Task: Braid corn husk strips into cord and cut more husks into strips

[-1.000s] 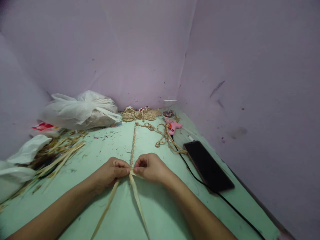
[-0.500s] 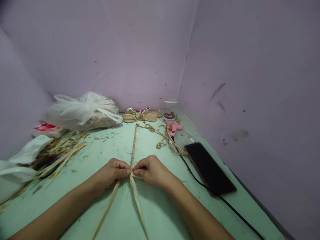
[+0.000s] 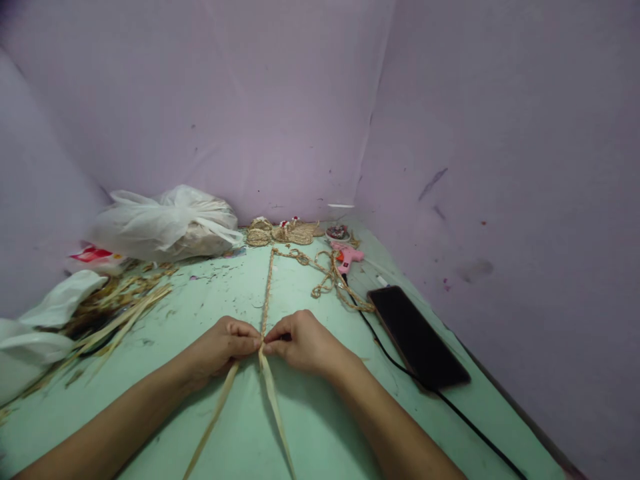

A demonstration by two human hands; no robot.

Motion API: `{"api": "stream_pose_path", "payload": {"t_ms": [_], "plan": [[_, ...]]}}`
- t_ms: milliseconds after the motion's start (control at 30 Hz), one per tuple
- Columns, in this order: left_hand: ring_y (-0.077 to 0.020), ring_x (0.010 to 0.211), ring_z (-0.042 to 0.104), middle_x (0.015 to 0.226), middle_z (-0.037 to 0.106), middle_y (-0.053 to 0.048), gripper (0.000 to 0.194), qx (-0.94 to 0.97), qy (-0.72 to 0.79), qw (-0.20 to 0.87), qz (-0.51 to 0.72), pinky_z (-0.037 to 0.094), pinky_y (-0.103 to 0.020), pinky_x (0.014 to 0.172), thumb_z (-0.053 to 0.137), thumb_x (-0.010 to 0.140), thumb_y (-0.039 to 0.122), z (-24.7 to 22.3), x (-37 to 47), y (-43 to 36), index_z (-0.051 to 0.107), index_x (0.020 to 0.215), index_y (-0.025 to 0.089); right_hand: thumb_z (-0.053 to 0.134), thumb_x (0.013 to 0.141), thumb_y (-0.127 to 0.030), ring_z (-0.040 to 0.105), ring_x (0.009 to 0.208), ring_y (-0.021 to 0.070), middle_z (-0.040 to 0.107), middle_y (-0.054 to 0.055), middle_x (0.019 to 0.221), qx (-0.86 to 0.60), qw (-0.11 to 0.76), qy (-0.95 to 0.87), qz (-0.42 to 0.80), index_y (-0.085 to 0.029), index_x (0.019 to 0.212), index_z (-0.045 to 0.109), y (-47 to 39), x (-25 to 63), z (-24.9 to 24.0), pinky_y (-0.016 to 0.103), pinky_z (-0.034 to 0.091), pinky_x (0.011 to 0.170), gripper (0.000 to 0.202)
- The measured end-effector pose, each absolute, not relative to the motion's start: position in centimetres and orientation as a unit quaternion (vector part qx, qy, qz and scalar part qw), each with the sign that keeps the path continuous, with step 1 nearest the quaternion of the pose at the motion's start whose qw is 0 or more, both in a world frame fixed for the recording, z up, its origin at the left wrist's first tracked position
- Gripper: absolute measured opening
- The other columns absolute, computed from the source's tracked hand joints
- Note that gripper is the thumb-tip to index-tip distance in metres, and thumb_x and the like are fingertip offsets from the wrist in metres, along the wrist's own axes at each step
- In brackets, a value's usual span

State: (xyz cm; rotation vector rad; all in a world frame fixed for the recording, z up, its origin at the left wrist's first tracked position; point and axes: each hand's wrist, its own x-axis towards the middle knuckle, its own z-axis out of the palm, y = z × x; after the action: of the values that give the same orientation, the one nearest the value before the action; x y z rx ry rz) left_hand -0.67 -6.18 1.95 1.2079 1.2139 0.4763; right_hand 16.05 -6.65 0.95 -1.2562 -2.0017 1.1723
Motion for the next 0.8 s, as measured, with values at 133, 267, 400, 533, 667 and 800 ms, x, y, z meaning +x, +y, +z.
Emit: {"api": "stream_pose_path", "payload": {"t_ms": [133, 267, 400, 533, 667, 800], "plan": [[-0.0035, 0.035, 0.019, 0.033, 0.031, 0.008, 0.017, 0.535, 0.529, 0.626, 0.206, 0.012, -0.02, 0.038, 0.058, 0.056, 0.028, 1.9, -0.7, -6.1, 0.058, 0.055, 0.011, 0.055, 0.071, -0.023, 0.058, 0.065, 0.0131, 0.068, 0.003, 0.075, -0.446, 0.235, -0.773, 0.385, -0.017, 0.083, 0.069, -6.8, 16.1, 1.1, 0.021, 0.04, 0.06, 0.02], [-0.0041, 0.037, 0.02, 0.035, 0.031, 0.007, 0.017, 0.544, 0.526, 0.62, 0.207, 0.012, -0.021, 0.039, 0.057, 0.056, 0.028, 1.6, -0.8, -6.1, 0.058, 0.056, 0.011, 0.049, 0.073, -0.019, 0.055, 0.064, 0.0124, 0.067, 0.004, 0.075, -0.456, 0.201, -0.817, 0.291, -0.018, 0.081, 0.068, -7.2, 15.8, 1.4, 0.021, 0.036, 0.059, 0.02], [-0.0049, 0.042, 0.022, 0.039, 0.031, 0.007, 0.014, 0.583, 0.509, 0.596, 0.215, 0.015, -0.021, 0.042, 0.054, 0.057, 0.026, 1.1, -0.6, -6.1, 0.055, 0.054, 0.012, 0.049, 0.069, -0.017, 0.052, 0.071, 0.0158, 0.065, 0.005, 0.071, -0.485, 0.171, -0.839, 0.175, -0.018, 0.073, 0.067, -7.8, 15.4, 1.9, 0.024, 0.033, 0.062, 0.018], [-0.0059, 0.046, 0.023, 0.043, 0.029, 0.006, 0.015, 0.64, 0.502, 0.543, 0.208, 0.017, -0.021, 0.044, 0.051, 0.057, 0.024, 0.5, -0.3, -6.2, 0.047, 0.047, 0.014, 0.051, 0.065, -0.021, 0.052, 0.064, 0.0162, 0.065, 0.005, 0.066, -0.553, 0.165, -0.8, 0.167, -0.02, 0.066, 0.066, -8.1, 14.8, 2.0, 0.026, 0.031, 0.057, 0.015], [-0.0072, 0.047, 0.026, 0.044, 0.029, 0.004, 0.015, 0.696, 0.521, 0.447, 0.211, 0.018, -0.021, 0.044, 0.044, 0.057, 0.018, -0.1, 0.0, -6.6, 0.042, 0.042, 0.015, 0.054, 0.06, -0.021, 0.05, 0.053, 0.0138, 0.063, 0.005, 0.058, -0.642, 0.152, -0.713, 0.238, -0.019, 0.061, 0.067, -8.1, 14.2, 1.4, 0.025, 0.027, 0.048, 0.013], [-0.0076, 0.046, 0.027, 0.044, 0.027, 0.003, 0.017, 0.713, 0.539, 0.391, 0.221, 0.018, -0.022, 0.045, 0.041, 0.057, 0.015, -0.4, 0.3, -7.0, 0.039, 0.04, 0.015, 0.054, 0.059, -0.018, 0.045, 0.044, 0.0098, 0.055, 0.002, 0.046, -0.634, 0.177, -0.65, 0.379, -0.015, 0.052, 0.061, -7.9, 14.1, 0.7, 0.022, 0.029, 0.043, 0.01]]}}
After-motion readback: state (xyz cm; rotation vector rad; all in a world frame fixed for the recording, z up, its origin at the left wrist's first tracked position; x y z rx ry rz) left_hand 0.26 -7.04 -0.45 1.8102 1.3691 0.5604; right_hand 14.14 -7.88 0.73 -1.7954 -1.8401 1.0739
